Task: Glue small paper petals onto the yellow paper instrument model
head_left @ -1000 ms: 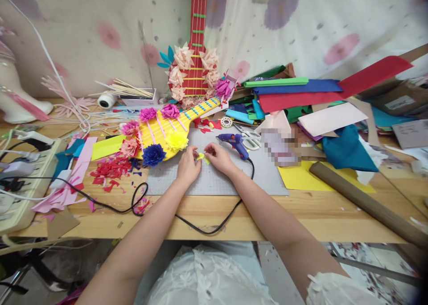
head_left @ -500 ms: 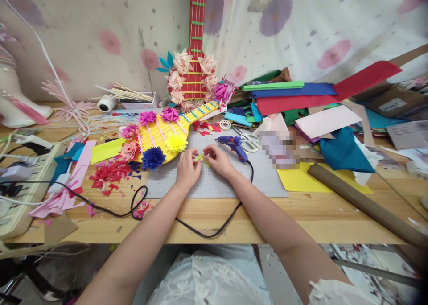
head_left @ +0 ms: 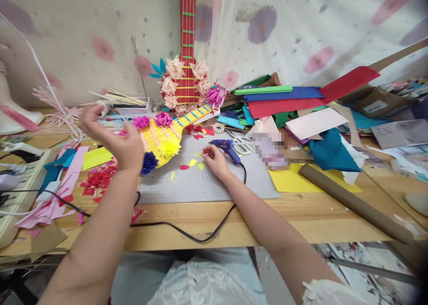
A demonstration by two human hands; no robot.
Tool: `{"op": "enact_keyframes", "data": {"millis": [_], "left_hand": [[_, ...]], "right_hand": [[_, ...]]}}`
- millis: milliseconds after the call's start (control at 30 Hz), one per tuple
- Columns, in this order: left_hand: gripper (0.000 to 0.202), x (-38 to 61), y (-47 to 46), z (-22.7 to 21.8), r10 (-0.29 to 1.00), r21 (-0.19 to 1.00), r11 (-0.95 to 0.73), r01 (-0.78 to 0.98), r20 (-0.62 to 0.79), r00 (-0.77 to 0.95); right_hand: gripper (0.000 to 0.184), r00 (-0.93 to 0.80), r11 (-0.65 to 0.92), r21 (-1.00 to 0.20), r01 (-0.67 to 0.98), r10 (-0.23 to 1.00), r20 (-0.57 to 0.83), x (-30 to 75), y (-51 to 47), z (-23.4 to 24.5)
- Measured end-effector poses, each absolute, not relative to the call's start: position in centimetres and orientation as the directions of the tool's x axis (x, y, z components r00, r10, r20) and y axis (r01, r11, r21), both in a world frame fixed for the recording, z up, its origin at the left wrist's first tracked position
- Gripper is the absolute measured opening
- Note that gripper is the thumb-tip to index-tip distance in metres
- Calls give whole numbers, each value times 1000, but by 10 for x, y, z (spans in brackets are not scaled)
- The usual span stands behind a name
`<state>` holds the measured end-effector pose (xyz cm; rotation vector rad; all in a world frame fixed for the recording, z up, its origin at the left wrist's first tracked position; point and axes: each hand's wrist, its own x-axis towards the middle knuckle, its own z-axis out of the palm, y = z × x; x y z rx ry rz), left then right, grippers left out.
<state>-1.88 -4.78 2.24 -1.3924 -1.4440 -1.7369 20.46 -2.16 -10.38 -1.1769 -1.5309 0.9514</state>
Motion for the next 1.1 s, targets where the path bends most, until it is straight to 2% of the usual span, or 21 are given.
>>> {"op": "enact_keyframes", "data": {"millis": [33,167,200,233,300,367,433,600,700,767,967,1100], "left_hand": [[39,-28,-47,32,195,405,-305,862,913,-359],[35,-26,-50,32,247,353,-357,865,928,-278],[36,-16,-51,21,337,376,-395,838,908,-248],[33,-3,-52,7,480,446,-426,787,849,-221],[31,28,-55,-26,750,581,-483,655,661,-33],[39,57,-58,-60,870,692,-445,568,484,92],[41,77,-59,-86,925,796,-357,488,375,65],[45,85,-52,-108,962,954,-187,235,227,-154],[43,79,-48,-105,990,997,-73,-7,71,-120],[39,76,-47,-103,996,995,-18,-95,9,-91],[33,75,-53,-97,993,994,1,-109,-13,-114],[29,76,-53,-97,987,990,22,-141,-45,-157]], "right_hand": [[14,-83,234,-947,219,972,221,205,-21,-104],[14,-85,231,-957,177,972,219,205,-20,-104],[15,-88,233,-957,171,971,221,205,-20,-104],[15,-90,235,-958,165,971,223,205,-20,-104],[16,-96,243,-959,148,968,231,206,-20,-103],[17,-108,256,-959,119,964,244,207,-20,-103],[19,-120,261,-961,93,961,250,208,-20,-103],[21,-174,231,-970,76,961,215,209,-19,-106],[22,-218,223,-973,58,954,206,210,-20,-107],[22,-240,225,-972,63,949,204,210,-20,-107],[19,-296,247,-960,134,934,199,213,-19,-104],[20,-370,260,-936,238,915,160,236,-22,-83]]}}
